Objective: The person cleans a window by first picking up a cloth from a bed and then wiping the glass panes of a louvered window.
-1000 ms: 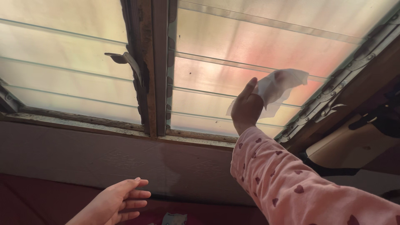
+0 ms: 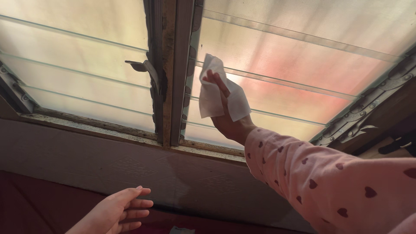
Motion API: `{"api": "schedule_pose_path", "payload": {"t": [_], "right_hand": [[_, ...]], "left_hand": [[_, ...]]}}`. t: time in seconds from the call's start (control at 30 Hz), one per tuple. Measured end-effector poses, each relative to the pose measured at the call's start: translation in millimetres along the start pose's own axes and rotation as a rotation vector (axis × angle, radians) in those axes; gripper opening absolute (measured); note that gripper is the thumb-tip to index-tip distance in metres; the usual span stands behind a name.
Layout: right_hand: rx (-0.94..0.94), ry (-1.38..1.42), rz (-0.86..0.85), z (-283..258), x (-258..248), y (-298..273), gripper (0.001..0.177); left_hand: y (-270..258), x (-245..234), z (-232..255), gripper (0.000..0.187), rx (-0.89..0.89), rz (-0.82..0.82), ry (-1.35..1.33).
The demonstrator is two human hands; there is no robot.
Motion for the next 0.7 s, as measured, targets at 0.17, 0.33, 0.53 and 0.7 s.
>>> {"api": "schedule_pose_path", "payload": {"t": [0.17, 0.33, 0.53, 0.7], "right_hand": [[-0.127, -0.749, -0.033, 9, -39, -65, 0.076], [0.191, -0.396, 0.366, 52, -101, -136, 0.083], [0.632, -0.762, 0.501, 123, -146, -197, 0.03], [0.492, -0.968, 0.521, 116, -142, -193, 0.043]], "left_hand": [[10, 11, 1, 0.046, -0.025, -0.015, 0.014], [16, 29, 8, 0.046, -0.02, -0.058, 0.049], [20, 37, 16, 0.045, 0.002, -0.073, 0.083], [25, 38, 15, 0.044, 0.01, -0.084, 0.082]]}}
Point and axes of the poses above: each hand's wrist, its own y-axis towards the middle knuckle, its own x-axis out of the palm, z = x × y, the point moved 8 cm from there along y, towards the middle knuckle, and after that the axes turned 14 degrees about y, right-handed, at the moved point
